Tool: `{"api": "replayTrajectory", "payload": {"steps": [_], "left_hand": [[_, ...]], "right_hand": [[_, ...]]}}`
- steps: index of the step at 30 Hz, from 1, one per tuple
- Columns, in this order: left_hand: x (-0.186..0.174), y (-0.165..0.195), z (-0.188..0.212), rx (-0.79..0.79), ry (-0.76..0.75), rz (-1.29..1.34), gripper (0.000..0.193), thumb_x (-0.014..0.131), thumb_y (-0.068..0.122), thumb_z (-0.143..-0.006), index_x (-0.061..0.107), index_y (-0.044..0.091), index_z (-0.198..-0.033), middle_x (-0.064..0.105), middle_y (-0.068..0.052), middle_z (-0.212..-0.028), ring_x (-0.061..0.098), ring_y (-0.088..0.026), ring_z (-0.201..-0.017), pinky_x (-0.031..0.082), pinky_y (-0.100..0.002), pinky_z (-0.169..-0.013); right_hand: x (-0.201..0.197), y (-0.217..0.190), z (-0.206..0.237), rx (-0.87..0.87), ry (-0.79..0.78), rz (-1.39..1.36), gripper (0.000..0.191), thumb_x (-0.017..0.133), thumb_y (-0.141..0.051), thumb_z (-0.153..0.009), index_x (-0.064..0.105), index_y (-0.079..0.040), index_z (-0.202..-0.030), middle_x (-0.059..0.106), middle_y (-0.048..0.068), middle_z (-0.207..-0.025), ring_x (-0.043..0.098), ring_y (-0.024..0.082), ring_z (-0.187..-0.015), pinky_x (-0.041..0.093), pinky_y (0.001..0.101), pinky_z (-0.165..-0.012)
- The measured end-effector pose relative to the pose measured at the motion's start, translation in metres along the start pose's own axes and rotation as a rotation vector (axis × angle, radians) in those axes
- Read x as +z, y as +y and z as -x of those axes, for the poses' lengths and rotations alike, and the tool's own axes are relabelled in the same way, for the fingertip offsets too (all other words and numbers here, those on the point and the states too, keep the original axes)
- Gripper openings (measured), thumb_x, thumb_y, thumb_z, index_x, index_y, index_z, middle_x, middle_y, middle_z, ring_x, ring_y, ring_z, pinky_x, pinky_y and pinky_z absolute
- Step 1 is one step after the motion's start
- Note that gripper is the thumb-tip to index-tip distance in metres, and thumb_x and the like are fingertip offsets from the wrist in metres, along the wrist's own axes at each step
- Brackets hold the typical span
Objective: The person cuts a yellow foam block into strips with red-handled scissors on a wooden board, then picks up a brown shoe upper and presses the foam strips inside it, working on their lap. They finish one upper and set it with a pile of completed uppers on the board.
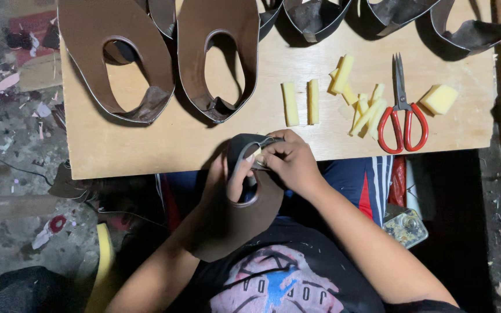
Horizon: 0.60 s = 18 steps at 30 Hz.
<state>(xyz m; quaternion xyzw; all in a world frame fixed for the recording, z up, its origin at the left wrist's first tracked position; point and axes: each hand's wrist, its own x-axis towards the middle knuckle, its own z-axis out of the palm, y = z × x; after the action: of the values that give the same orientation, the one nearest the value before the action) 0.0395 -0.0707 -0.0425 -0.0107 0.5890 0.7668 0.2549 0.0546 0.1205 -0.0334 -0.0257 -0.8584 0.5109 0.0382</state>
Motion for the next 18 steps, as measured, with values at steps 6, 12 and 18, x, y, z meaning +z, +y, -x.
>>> {"api": "replayTrajectory", "payload": {"steps": [6,12,18], "left_hand": [[-0.008,0.001,-0.012,0.088,-0.247,0.144,0.035,0.060,0.023,-0.101,0.055,0.002,-0.128,0.064,-0.003,-0.108,0.061,-0.010,-0.091,0.052,-0.024,-0.081],[0.009,0.024,0.011,-0.214,-0.116,0.081,0.035,0.064,0.023,-0.110,0.060,-0.007,-0.127,0.051,-0.016,-0.085,0.050,-0.022,-0.067,0.040,-0.036,-0.059],[0.027,0.064,0.010,0.035,-0.069,0.128,0.030,0.056,0.016,-0.100,0.056,0.002,-0.126,0.067,-0.011,-0.114,0.068,-0.021,-0.105,0.058,-0.038,-0.093]], "right_hand": [[-0.014,-0.014,0.000,0.233,-0.085,0.020,0.018,0.081,-0.020,-0.083,0.075,-0.004,-0.089,0.074,0.013,-0.091,0.072,0.021,-0.082,0.055,0.0324,-0.073],[-0.012,-0.020,0.001,0.104,-0.006,0.284,0.026,0.084,-0.020,-0.078,0.070,0.000,-0.083,0.068,0.016,-0.076,0.067,0.024,-0.070,0.052,0.0352,-0.064],[-0.021,-0.019,0.006,0.108,-0.080,0.006,0.011,0.073,-0.014,-0.091,0.072,-0.004,-0.095,0.070,0.014,-0.098,0.069,0.020,-0.085,0.055,0.0321,-0.077]]}}
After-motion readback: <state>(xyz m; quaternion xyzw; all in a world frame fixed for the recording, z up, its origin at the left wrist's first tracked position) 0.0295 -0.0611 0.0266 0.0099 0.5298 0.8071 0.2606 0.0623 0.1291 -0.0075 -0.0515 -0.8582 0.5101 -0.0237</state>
